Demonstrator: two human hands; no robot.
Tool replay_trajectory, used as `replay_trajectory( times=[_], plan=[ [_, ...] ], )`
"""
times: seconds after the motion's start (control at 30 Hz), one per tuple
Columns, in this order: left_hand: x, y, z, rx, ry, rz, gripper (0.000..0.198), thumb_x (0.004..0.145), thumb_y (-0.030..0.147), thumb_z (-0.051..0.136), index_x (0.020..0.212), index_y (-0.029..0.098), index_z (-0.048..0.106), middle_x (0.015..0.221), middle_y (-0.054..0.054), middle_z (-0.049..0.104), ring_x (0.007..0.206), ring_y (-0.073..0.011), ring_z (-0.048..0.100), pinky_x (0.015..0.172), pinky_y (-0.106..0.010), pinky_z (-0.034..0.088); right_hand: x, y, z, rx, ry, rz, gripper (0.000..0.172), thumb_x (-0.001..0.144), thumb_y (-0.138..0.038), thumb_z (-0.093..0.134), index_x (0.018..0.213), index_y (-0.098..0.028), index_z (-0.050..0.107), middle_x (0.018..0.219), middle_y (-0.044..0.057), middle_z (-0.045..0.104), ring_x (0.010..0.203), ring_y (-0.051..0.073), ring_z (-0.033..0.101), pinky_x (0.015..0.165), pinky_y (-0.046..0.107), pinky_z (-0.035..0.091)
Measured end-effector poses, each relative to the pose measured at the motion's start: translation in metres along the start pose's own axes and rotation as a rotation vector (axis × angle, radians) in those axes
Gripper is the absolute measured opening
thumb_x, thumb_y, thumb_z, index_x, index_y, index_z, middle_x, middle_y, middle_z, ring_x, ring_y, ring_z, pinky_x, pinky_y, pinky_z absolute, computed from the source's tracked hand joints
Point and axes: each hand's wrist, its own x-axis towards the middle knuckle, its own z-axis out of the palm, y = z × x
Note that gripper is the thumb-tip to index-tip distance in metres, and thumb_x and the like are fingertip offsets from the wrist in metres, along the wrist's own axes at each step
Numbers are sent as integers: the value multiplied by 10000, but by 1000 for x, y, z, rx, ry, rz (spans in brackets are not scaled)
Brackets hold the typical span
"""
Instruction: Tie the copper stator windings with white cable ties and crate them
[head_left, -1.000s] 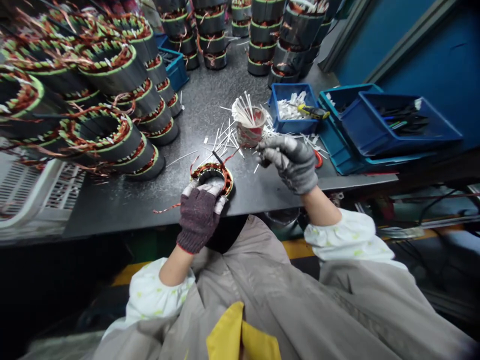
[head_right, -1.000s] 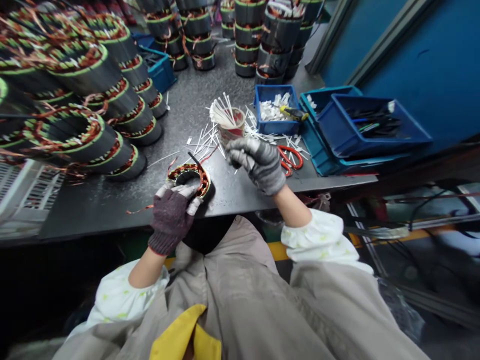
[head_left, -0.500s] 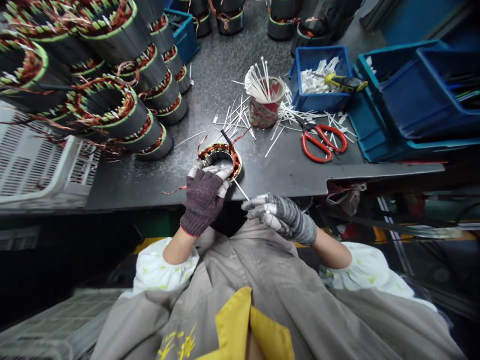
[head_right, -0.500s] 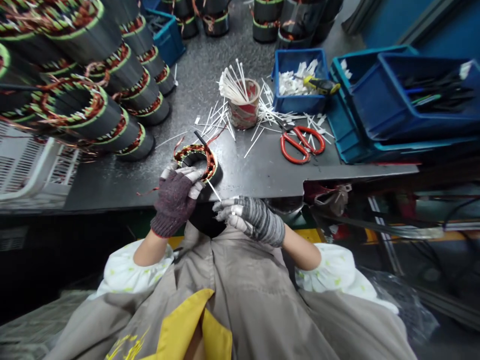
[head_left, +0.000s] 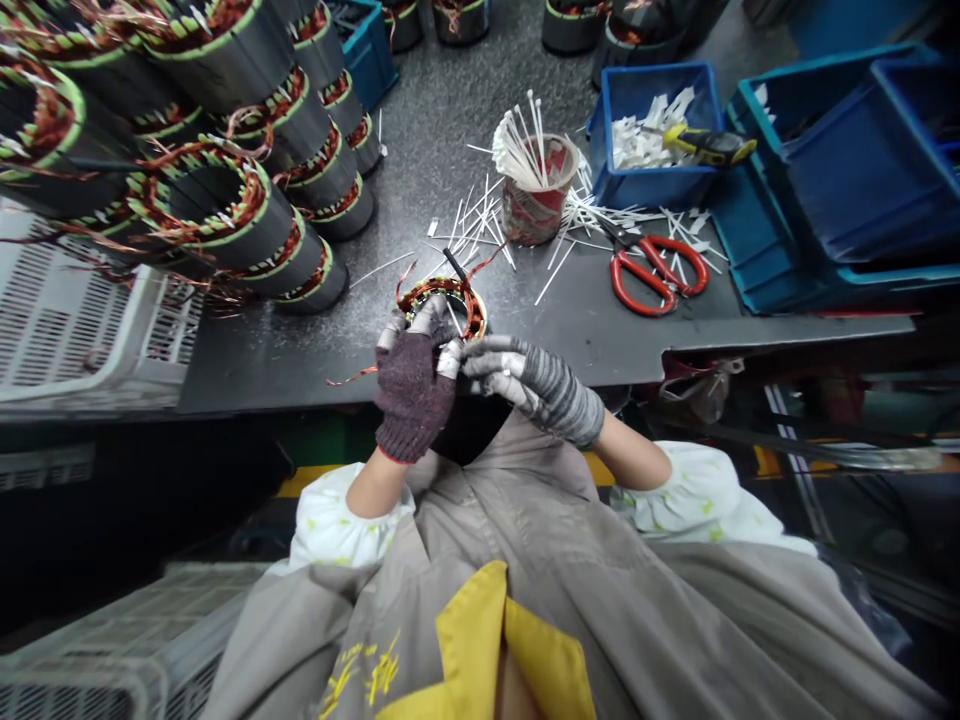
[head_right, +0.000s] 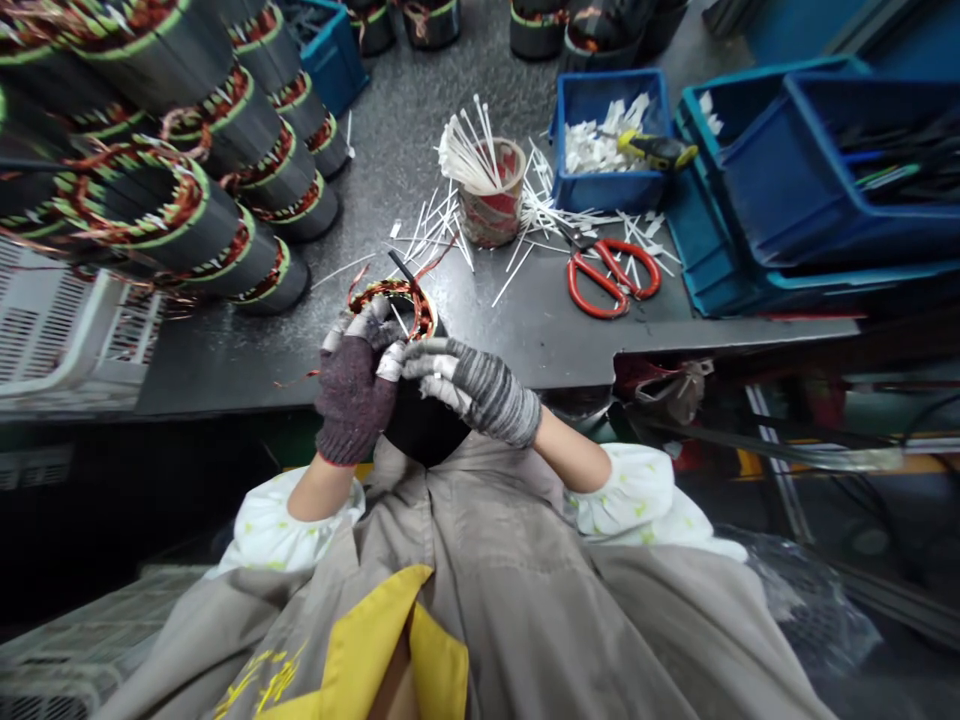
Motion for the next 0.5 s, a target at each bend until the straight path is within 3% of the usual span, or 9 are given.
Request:
replay_trajectory(
  times=[0.1,0.2,0.27,0.33,0.5],
  plan=[
    [2,3,2,-73,36,-46,387,1039,360,556,1383,215,660,1358,-94,760,1329,-261,672,1238,-462,418,12,5,8,78,166,115,362,1056,-545,602,1155,-260,802,1242,89,759,1192,227,713,1098,407,575],
    [5,5,2,-84,24,12,265,1046,365,558,1176,252,759,1160,-42,821,1173,-239,738,1226,-472,414,13,8,16,317,330,366,397,889,-612,807,1049,-250,775,962,38,777,882,203,742,844,368,649],
    [6,5,2,-50,40,54,246,1040,348,563,1130,264,776,1125,-31,824,1144,-232,742,1230,-479,393,11,8,21,443,399,499,466,777,-630,894,973,-237,738,793,-4,731,706,171,695,674,321,629],
    [6,5,4,-9,63,85,249,1032,328,563,1150,267,774,1136,-30,820,1148,-231,736,1237,-490,368,11,7,23,466,431,536,469,758,-636,900,913,-230,725,731,-18,703,652,155,662,619,298,603],
    [2,3,4,12,37,131,291,1002,304,570,1221,262,758,1162,-39,807,1216,-247,708,1270,-524,307,18,8,21,326,375,474,450,802,-648,849,888,-214,766,809,20,759,719,172,686,693,323,610]
  ],
)
